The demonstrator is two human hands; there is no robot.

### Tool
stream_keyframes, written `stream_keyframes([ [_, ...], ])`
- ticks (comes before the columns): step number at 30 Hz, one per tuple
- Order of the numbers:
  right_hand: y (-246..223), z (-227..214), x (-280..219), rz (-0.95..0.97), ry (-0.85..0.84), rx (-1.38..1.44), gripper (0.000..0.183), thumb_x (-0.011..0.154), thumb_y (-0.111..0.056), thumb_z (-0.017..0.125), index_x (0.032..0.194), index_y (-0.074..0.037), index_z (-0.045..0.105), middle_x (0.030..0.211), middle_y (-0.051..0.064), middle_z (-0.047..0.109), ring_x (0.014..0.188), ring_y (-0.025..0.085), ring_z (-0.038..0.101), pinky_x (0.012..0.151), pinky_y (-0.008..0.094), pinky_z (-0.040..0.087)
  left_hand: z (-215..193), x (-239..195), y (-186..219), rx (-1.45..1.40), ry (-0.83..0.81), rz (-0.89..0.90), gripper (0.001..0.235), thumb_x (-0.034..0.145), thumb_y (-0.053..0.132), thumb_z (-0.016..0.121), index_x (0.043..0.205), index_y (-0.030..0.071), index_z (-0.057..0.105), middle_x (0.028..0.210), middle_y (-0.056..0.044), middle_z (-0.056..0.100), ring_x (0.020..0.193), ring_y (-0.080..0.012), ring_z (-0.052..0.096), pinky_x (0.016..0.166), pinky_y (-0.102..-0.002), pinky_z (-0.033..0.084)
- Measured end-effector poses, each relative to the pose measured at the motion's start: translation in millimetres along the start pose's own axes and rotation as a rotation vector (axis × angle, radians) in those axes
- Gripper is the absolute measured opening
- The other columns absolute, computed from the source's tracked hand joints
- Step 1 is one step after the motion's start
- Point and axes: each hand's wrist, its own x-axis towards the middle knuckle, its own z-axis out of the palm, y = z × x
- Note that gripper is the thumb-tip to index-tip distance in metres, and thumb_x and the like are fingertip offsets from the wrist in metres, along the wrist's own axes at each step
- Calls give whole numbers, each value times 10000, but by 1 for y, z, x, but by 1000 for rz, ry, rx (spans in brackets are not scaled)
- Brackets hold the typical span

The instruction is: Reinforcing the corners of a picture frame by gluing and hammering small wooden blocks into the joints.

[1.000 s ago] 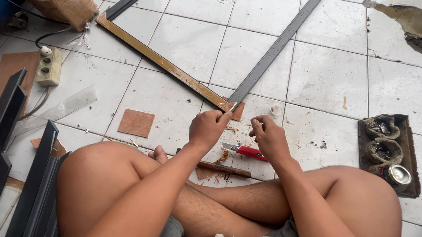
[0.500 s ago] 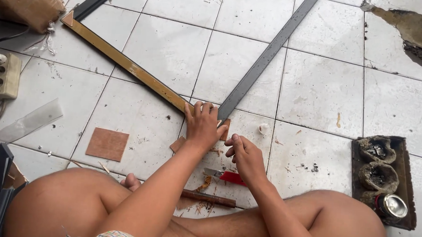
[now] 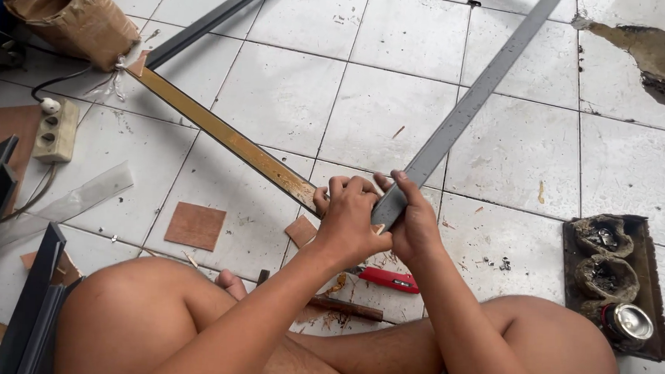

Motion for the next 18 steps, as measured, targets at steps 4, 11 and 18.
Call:
stream_keyframes([
  [4,-7,-22,16,-54,-62,210,282,787,-232,590,1048,-137,537,952,22,625,837,162,625,803,365,499,-39,-37,20,-33,-44,34,371,573,188,649,881,-19,631,977,-103,490,1038,-285,344,871,-581,159],
  [11,-17,11,-15,-105,-177,-41,255,828,-295,485,1049,-169,498,1040,-14,585,916,200,589,782,421,496,-99,-68,10,171,129,39,474,573,155,691,1033,105,588,1077,-55,464,1063,-295,337,897,-582,184],
  [18,11,59,-22,-14,-330,-217,543,805,-432,463,1254,-133,408,1282,52,456,1225,339,318,990,555,219,-89,-77,12,-401,111,-373,543,825,596,403,529,178,584,457,3,553,497,-196,568,530,-316,448],
])
